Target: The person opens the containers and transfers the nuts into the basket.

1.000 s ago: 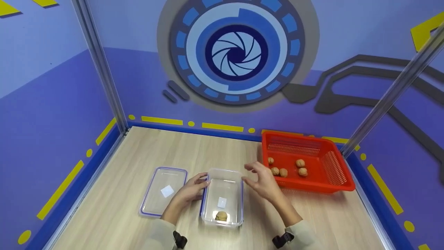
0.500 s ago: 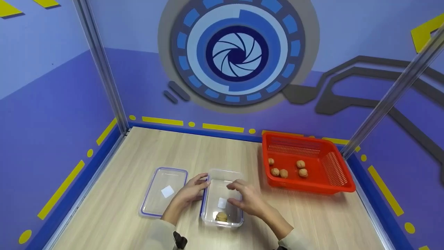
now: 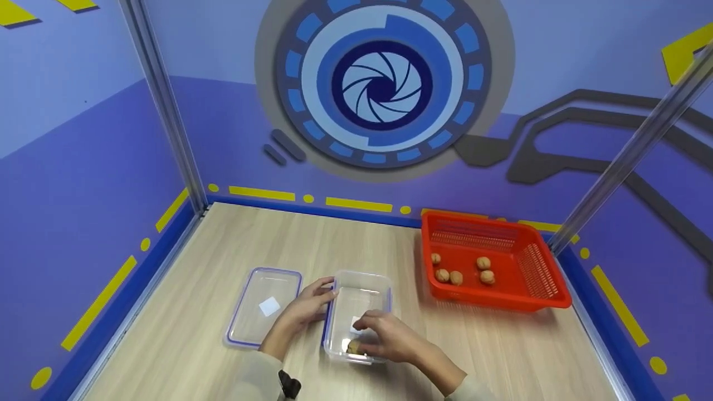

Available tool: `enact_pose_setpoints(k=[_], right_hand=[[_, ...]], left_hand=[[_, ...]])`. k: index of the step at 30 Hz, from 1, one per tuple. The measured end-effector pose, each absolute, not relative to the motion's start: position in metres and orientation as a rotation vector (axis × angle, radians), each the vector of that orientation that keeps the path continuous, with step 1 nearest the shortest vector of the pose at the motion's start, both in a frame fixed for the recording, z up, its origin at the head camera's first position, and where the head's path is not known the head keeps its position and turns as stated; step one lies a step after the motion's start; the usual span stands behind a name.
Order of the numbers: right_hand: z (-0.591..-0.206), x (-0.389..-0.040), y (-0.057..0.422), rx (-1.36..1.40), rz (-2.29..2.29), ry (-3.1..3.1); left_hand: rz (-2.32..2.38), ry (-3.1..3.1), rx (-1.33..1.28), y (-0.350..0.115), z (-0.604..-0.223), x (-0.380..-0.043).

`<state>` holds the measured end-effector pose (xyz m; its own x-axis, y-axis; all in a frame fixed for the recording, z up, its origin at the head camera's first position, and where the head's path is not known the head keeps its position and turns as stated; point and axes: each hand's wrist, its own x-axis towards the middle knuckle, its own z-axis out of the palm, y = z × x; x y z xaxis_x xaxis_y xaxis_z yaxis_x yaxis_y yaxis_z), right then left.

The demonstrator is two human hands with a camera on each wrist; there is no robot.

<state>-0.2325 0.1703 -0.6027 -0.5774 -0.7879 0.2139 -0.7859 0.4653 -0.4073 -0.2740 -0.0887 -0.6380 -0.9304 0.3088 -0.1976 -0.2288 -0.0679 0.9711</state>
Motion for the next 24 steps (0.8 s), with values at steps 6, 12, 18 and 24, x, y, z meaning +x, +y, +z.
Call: enact_pose_setpoints(k=[6, 12, 18, 24], right_hand=[[-0.6014, -0.2310, 0.1685, -1.443, -0.725, 2.644], [-0.6015, -0.2315, 0.1669, -1.436, -0.713, 2.623], [-0.6009, -0.2331, 0.1649, -1.437, -0.642, 2.618], [-0.5996, -0.2337, 0.1625, -1.404, -0.596, 2.609]], left_hand=[[2.068, 1.841, 0.093, -0.0891, -0.6378, -0.2742], [2.055, 1.837, 0.087, -0.0895, -0.6374, -0.2746], [2.055, 1.841, 0.077, -0.0892, -0.6364, -0.2740], [2.060, 1.849, 0.081, -0.0887, -0.6364, -0.2730]])
